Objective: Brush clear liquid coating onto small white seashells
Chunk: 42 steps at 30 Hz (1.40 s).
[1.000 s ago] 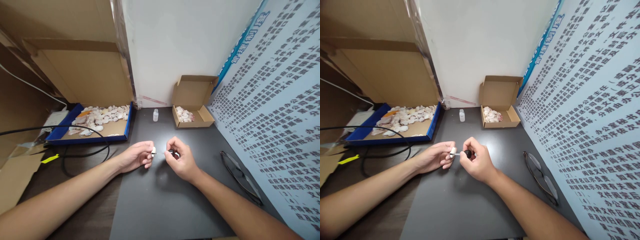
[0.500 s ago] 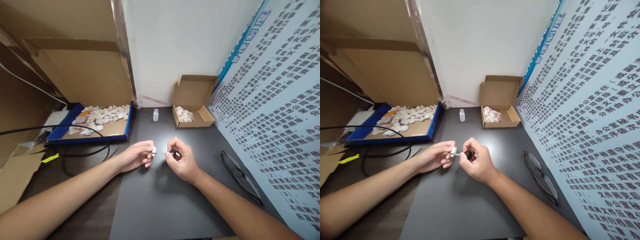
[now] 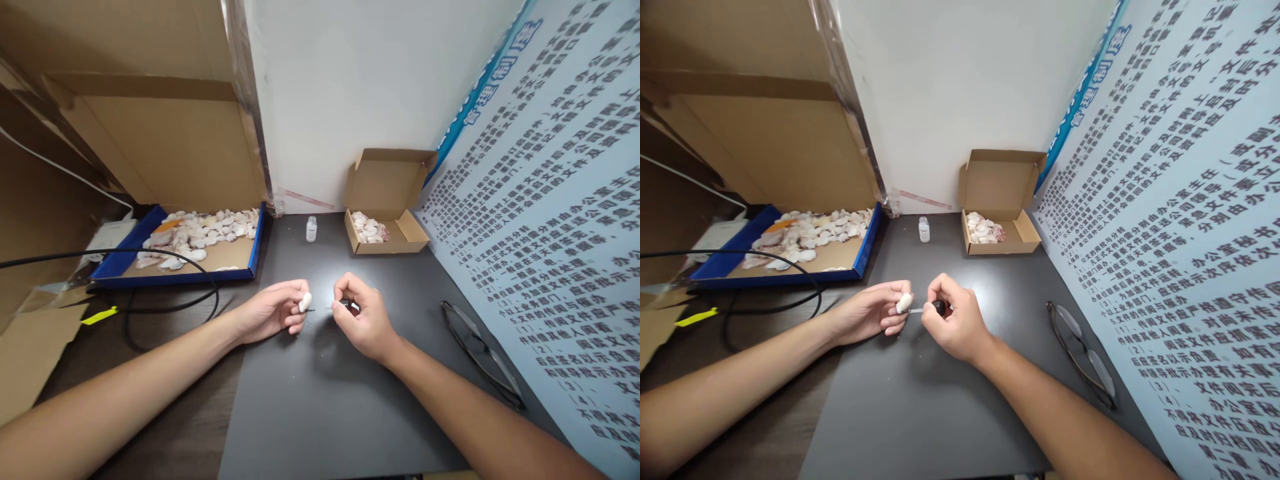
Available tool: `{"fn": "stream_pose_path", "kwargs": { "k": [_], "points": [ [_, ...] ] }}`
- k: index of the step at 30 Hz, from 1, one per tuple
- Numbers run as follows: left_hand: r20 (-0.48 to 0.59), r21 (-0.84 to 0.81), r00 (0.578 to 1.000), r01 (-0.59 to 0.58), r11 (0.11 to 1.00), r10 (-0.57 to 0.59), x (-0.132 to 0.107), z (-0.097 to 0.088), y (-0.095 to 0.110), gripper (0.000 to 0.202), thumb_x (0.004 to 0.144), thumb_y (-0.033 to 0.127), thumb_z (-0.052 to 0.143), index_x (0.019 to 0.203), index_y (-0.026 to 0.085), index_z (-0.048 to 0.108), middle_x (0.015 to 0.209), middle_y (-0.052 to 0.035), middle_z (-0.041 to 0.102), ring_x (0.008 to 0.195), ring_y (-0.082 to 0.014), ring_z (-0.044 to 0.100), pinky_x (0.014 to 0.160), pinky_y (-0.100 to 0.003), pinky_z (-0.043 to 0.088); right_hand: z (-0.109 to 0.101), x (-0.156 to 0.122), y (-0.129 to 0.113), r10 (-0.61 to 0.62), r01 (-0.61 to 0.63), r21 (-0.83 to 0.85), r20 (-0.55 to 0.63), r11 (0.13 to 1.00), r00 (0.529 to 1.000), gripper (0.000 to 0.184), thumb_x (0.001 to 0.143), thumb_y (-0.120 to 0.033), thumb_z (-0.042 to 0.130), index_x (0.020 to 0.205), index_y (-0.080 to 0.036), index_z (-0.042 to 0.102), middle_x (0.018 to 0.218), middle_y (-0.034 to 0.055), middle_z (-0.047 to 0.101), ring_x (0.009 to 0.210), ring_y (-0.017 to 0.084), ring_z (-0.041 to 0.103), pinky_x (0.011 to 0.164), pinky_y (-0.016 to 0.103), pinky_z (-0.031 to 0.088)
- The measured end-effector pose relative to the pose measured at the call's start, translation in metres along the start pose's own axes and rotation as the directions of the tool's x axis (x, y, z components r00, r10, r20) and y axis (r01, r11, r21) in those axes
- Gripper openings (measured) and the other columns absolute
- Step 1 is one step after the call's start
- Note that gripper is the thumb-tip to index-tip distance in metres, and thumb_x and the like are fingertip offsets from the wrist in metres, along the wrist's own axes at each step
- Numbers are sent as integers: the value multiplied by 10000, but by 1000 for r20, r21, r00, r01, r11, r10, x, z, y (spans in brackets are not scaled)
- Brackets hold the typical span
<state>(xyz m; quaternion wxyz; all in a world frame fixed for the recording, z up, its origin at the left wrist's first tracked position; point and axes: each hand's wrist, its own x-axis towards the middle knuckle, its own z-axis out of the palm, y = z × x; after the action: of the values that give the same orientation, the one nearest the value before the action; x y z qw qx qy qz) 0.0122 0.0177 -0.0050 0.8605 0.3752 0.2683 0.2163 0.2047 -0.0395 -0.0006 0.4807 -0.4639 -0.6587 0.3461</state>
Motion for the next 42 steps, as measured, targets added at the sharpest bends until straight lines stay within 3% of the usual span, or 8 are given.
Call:
{"fn": "stream_pose_path", "kwargs": {
  "k": [10,42],
  "points": [
    [11,-11,1000,5,1000,-5,1,-1,0,148,837,144,507,689,137,503,571,41,352,465,-61,382,491,-204,418,0,5,5,66,-65,11,-60,998,996,111,803,-224,502,734,-222,415,534,-89,354,484,86,298,497,236,254],
    [4,-35,1000,-8,999,8,2,1,-2,114,788,179,556,702,152,485,572,49,355,457,-55,343,474,-200,399,3,4,8,103,-103,30,-8,994,995,127,853,-295,524,778,-204,477,580,-56,413,519,103,373,510,236,292]
  ]
}}
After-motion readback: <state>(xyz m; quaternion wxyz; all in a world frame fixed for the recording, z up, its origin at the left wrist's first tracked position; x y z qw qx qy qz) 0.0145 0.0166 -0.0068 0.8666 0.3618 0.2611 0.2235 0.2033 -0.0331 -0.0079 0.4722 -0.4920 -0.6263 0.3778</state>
